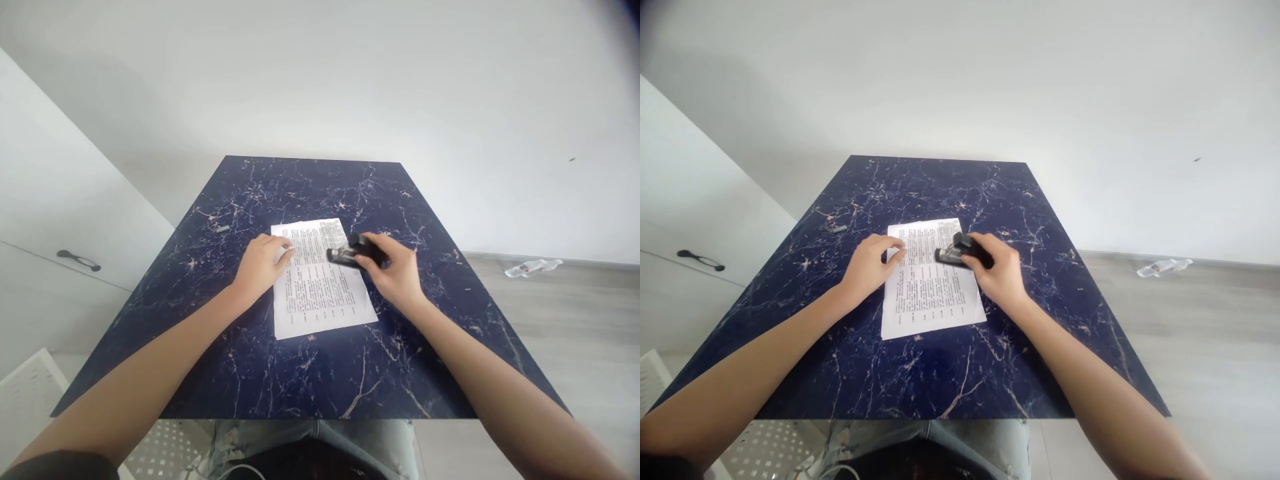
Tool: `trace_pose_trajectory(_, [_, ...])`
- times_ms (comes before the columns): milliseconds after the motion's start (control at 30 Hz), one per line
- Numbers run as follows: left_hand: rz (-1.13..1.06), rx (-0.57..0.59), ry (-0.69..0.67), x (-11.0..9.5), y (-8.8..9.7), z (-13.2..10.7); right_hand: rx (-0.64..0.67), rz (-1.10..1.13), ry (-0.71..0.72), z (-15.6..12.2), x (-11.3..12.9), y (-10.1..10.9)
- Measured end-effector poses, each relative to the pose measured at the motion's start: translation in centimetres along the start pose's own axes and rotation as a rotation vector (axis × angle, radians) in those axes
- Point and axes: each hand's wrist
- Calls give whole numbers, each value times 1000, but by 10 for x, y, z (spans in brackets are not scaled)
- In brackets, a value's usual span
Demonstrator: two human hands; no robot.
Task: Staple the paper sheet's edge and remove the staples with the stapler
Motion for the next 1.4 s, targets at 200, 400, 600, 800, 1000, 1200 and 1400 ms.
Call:
trace_pose_trajectory(200, [284, -17, 188, 8, -6, -5, -198, -193, -73, 23, -40, 30])
trace_pose_trajectory(400, [90, 54, 176, 7, -10, -5, -1, -338, -154, 28, -62, 38])
trace_pose_trajectory(600, [-162, 89, 178, 7, -9, 2, 168, -261, -93, 27, -58, 34])
trace_pose_trajectory(800, [-259, 6, 275, 8, -2, 3, 297, -195, -45, 27, -50, 39])
trace_pose_trajectory(1000, [-287, -119, 282, 5, 2, 4, 410, -144, -20, 26, -39, 40])
trace_pose_trajectory(1200, [-352, -133, 285, 7, -2, 3, 481, -87, -14, 27, -37, 42])
trace_pose_trajectory(1400, [-380, -195, 293, 13, -4, 1, 477, -69, 2, 27, -40, 44])
Point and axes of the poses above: each hand's wrist, its own z-axis towards the middle knuckle, its own y-axis out of the back of the hand, x = y × z, and after that the axes turned 11 degrees about z, right-handed
